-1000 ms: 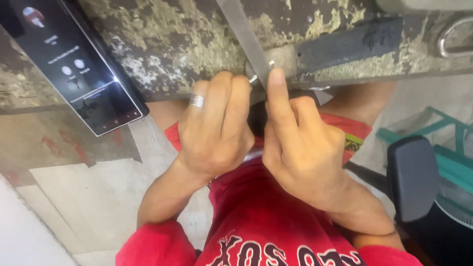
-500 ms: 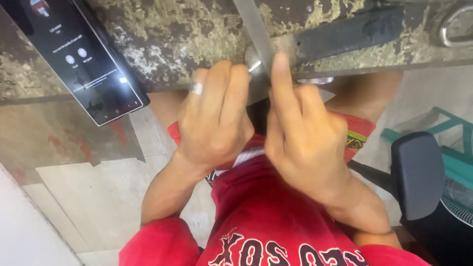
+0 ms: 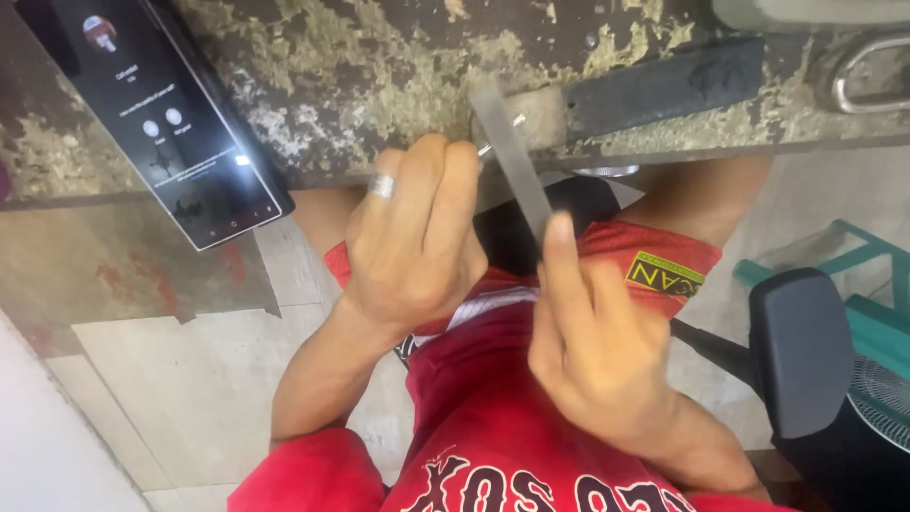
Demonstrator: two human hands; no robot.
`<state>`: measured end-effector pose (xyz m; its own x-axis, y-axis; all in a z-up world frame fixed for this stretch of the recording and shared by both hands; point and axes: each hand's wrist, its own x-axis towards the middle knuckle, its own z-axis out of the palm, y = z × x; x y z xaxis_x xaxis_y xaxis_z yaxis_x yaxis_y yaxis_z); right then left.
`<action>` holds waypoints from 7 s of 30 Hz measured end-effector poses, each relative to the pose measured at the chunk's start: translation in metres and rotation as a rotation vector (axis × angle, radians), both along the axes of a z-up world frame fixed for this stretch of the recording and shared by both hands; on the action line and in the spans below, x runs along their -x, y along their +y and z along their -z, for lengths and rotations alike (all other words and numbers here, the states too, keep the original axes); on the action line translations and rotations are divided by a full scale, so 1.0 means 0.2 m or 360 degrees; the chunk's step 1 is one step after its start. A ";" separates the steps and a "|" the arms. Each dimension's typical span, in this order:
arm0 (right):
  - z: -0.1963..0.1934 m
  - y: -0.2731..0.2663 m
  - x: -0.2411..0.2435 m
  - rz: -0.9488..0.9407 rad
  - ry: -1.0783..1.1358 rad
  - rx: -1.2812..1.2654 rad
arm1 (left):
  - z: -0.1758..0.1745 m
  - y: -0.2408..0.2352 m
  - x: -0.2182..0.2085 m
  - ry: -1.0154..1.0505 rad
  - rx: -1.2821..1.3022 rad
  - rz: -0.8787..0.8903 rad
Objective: Manually filing a key and testing its fit in a lock cylinder for final adjustments.
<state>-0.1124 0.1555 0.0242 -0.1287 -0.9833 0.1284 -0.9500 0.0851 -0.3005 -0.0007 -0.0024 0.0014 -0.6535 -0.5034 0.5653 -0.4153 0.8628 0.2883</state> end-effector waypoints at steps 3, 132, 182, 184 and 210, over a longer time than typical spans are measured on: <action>0.00 -0.06 0.03 -0.0010 0.0066 0.0004 | 0.03 0.00 0.00 -0.0004 0.0077 -0.0009; 0.19 0.06 0.10 0.0194 -0.0289 0.0164 | -0.02 0.13 0.05 -0.0177 -0.0020 -0.0337; 0.10 -0.02 0.01 0.0058 -0.0045 0.0126 | -0.07 0.05 0.02 -0.0418 0.0269 -0.0142; 0.08 -0.01 0.02 0.0011 -0.0055 0.0150 | -0.06 0.04 0.03 -0.0376 0.0233 -0.0126; 0.19 -0.15 0.05 0.0149 -0.0031 0.0240 | -0.03 0.05 0.02 -0.0333 0.0199 -0.0141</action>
